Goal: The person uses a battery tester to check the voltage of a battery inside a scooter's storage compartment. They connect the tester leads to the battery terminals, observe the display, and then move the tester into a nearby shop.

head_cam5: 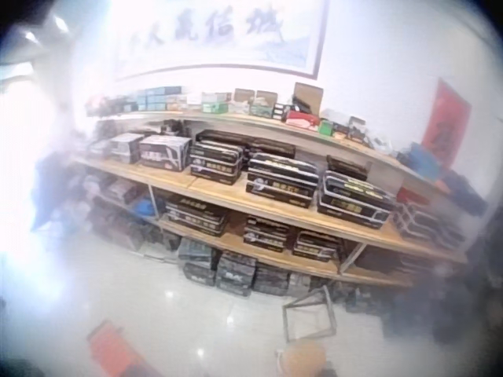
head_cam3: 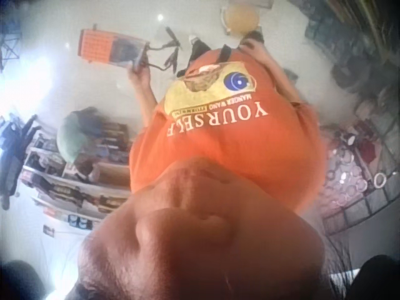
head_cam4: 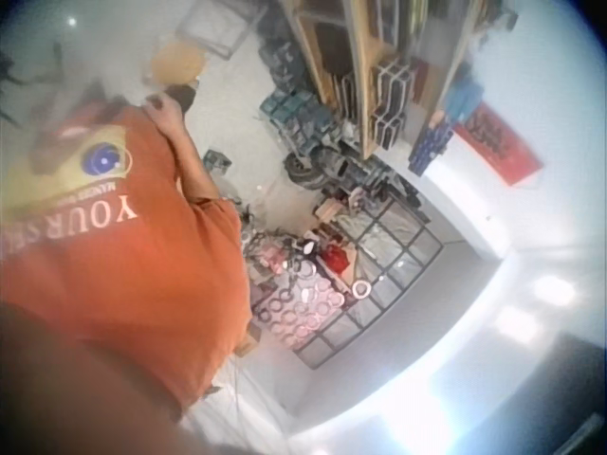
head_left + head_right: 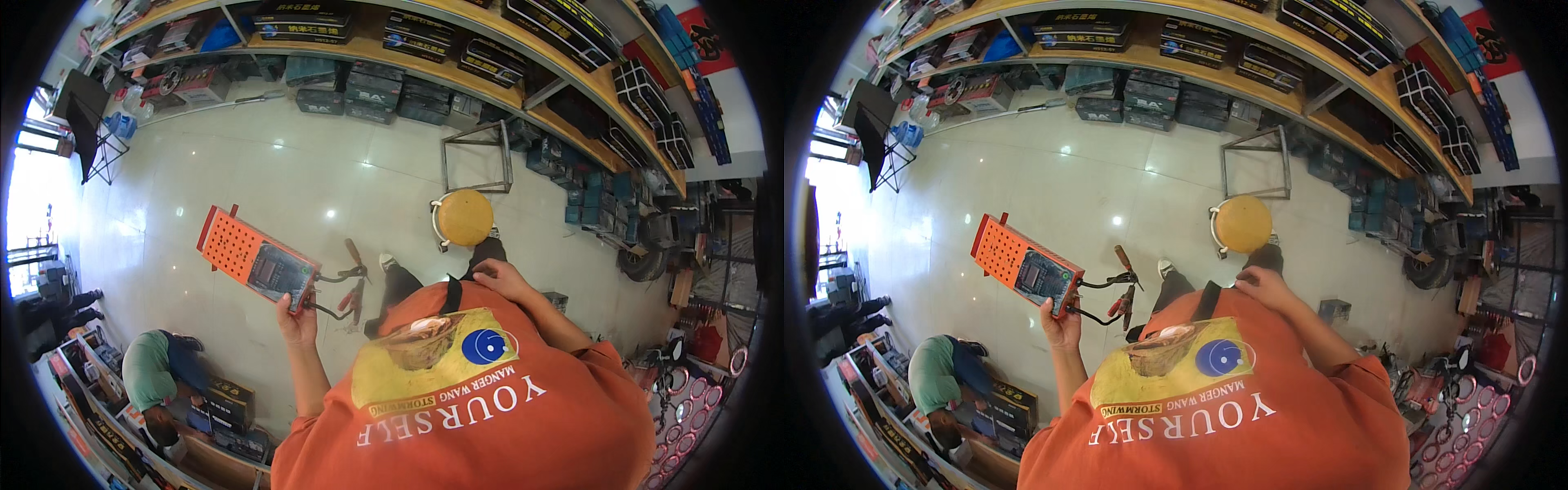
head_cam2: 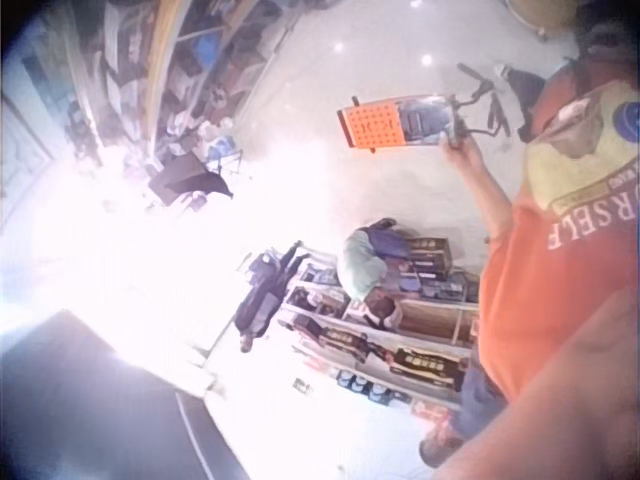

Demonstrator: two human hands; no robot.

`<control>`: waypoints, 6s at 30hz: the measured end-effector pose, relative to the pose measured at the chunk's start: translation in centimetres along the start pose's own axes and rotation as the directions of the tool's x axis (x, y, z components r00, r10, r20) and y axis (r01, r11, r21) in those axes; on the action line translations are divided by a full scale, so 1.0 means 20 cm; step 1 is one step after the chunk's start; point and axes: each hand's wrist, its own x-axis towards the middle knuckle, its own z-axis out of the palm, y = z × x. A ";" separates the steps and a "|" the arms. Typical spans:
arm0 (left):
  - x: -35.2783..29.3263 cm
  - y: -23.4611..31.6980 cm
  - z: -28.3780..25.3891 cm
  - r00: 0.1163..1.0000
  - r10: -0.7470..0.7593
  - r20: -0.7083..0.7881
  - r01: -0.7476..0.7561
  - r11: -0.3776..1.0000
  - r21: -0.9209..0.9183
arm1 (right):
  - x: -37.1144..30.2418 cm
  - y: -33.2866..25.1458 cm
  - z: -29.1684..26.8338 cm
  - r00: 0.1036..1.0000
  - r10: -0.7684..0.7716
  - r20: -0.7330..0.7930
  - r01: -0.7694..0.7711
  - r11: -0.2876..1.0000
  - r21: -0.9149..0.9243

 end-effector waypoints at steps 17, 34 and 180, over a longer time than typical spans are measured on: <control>-0.05 -0.03 0.17 0.987 0.153 -0.052 -0.156 0.985 -0.067 | 0.46 -0.17 -0.18 0.994 0.016 0.109 -0.025 0.997 0.073; 0.43 -0.27 0.99 0.924 0.374 -0.087 -0.376 0.927 -0.009 | 1.38 -0.05 -0.95 0.992 -0.054 0.111 0.049 0.997 0.051; 2.78 -0.18 -0.84 0.860 0.474 -0.187 -0.472 0.880 0.059 | 4.70 0.13 1.64 0.579 -0.527 0.623 0.632 -0.193 -0.750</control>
